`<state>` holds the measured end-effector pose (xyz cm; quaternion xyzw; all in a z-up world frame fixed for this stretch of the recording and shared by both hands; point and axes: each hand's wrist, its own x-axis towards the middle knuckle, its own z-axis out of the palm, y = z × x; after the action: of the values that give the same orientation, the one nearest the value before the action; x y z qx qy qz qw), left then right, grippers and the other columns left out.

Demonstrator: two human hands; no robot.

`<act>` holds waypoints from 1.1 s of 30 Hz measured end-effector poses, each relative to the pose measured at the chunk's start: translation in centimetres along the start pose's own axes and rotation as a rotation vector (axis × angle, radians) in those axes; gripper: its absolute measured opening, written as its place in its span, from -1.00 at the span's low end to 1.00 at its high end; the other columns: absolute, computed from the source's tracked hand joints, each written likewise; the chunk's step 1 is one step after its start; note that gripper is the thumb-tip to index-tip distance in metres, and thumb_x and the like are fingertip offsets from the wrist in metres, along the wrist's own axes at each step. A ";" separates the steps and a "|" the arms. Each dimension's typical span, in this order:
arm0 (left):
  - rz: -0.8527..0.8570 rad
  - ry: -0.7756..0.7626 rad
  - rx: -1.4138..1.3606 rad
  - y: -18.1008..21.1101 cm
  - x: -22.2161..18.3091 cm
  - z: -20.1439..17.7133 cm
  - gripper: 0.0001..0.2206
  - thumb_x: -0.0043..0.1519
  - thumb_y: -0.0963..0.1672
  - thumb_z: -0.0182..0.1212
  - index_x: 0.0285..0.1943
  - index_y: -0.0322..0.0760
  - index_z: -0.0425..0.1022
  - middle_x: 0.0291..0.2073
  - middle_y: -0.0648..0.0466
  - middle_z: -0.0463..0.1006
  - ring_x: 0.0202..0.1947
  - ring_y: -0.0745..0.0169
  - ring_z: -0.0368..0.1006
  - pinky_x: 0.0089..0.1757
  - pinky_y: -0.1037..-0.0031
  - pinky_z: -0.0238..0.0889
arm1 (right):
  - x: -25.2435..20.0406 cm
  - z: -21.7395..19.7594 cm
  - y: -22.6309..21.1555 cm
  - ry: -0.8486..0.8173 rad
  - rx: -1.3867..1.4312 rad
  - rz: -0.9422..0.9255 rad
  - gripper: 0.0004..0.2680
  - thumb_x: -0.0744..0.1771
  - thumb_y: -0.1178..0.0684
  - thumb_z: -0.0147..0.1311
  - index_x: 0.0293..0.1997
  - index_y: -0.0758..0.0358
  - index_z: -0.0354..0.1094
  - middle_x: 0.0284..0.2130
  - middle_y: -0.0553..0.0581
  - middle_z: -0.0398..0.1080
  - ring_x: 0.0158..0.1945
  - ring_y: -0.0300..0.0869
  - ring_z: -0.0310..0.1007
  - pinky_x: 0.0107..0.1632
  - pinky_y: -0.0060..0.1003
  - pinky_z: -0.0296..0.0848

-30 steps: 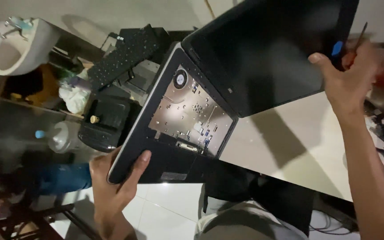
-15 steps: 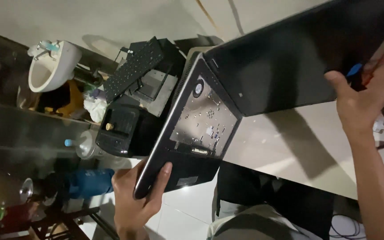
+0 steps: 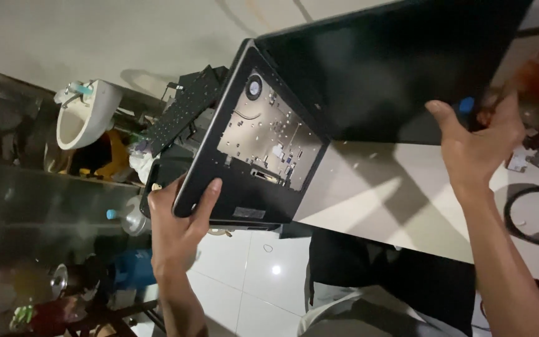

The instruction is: Securing and removing screws from a laptop motherboard and chassis during a repair process.

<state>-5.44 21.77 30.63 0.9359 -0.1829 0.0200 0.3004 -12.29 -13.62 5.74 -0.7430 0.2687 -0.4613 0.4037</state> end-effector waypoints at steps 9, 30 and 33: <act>-0.076 0.203 -0.372 -5.7 -0.7 3.9 -0.59 0.11 -0.01 0.34 0.05 -0.33 0.51 -0.19 0.01 0.61 -0.10 0.15 0.57 -0.16 0.35 0.56 | 1.0 -1.5 -2.7 -0.118 -0.002 -0.011 -0.69 0.46 0.11 0.53 0.08 0.44 0.34 -0.19 0.22 0.37 -0.15 -0.01 0.33 -0.17 -0.04 0.32; 0.349 -0.396 -0.514 0.8 12.0 1.1 -0.79 0.38 -0.05 0.10 -0.03 -0.27 0.47 -0.39 0.21 0.35 -0.41 0.47 0.21 -0.32 0.61 0.02 | -3.5 -1.6 -10.4 -0.299 0.451 -0.173 -0.86 0.43 0.34 -0.12 0.12 0.60 0.20 -0.16 0.48 0.42 -0.46 -0.01 0.46 -0.27 -0.22 0.53; 0.263 -0.152 -0.286 3.9 11.5 -0.1 -0.67 0.30 -0.02 0.09 0.11 -0.28 0.53 -0.11 0.07 0.69 -0.15 0.33 0.62 -0.12 0.56 0.46 | -0.4 -1.4 -15.6 -0.380 0.411 -0.255 -0.81 0.42 0.18 -0.08 0.02 0.58 0.38 -0.36 0.35 0.53 -0.29 -0.03 0.62 -0.13 -0.26 0.61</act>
<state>3.89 15.05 34.57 0.8505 -0.3268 -0.0376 0.4105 -13.30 -5.54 19.10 -0.7464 -0.0057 -0.4058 0.5274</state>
